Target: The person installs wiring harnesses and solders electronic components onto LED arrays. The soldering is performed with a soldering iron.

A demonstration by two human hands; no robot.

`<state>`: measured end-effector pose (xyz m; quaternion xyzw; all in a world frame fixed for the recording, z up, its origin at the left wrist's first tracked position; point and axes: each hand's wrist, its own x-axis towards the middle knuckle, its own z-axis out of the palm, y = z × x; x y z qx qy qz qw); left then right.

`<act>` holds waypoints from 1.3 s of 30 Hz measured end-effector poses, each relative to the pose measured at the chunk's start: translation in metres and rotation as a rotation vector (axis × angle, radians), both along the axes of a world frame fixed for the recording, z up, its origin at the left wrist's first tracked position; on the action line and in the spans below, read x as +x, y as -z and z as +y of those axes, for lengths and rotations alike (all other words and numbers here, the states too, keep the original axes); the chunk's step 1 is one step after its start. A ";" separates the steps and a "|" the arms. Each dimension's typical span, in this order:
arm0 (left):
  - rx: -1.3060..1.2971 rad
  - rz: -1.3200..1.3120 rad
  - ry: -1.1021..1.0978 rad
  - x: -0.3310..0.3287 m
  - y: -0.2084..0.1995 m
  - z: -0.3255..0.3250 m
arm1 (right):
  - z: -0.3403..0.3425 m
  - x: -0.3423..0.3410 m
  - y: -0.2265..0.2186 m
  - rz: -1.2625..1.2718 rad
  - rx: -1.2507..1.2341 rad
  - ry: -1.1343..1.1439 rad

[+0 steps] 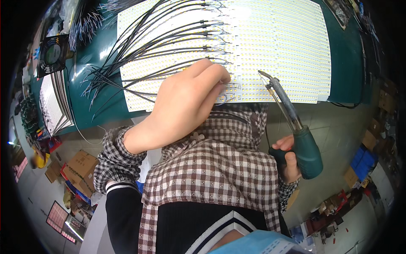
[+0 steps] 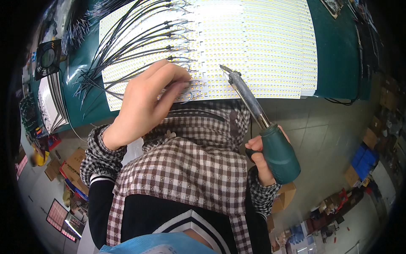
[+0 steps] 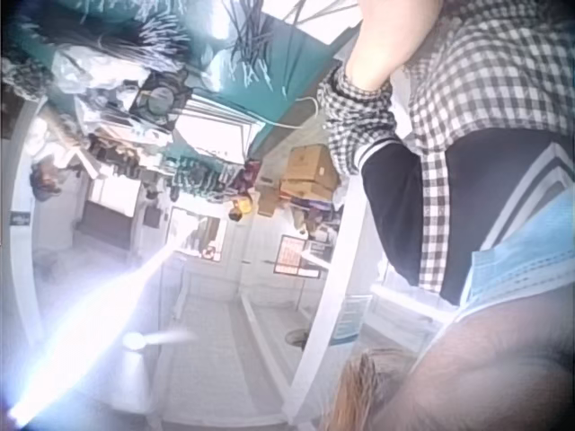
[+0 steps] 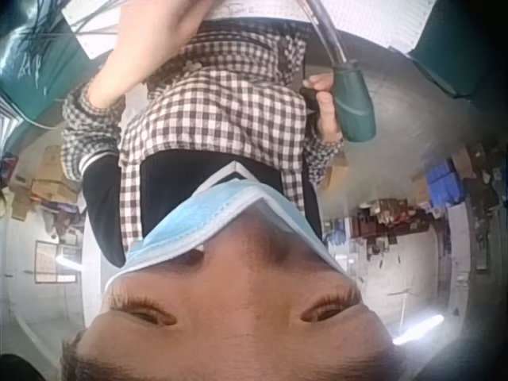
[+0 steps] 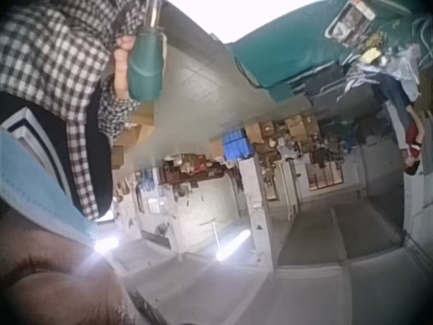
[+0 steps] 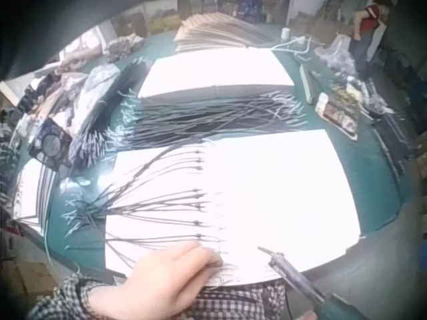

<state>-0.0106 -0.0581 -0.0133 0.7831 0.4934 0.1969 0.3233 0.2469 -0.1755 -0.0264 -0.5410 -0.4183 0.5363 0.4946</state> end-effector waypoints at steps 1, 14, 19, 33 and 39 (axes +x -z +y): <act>-0.009 -0.021 -0.021 0.000 -0.001 0.000 | 0.000 0.001 0.001 0.002 0.000 0.002; -0.144 -0.181 -0.141 0.007 0.018 0.003 | -0.014 0.005 0.006 0.045 -0.065 0.048; -0.129 -0.219 -0.177 0.008 0.020 -0.001 | -0.018 0.008 0.011 0.095 -0.106 0.031; 0.008 -0.001 -0.129 0.010 0.020 0.002 | -0.015 0.001 -0.002 -0.044 -0.120 -0.038; -0.021 -0.046 -0.124 0.009 0.021 0.004 | -0.005 -0.005 -0.010 -0.102 -0.159 -0.097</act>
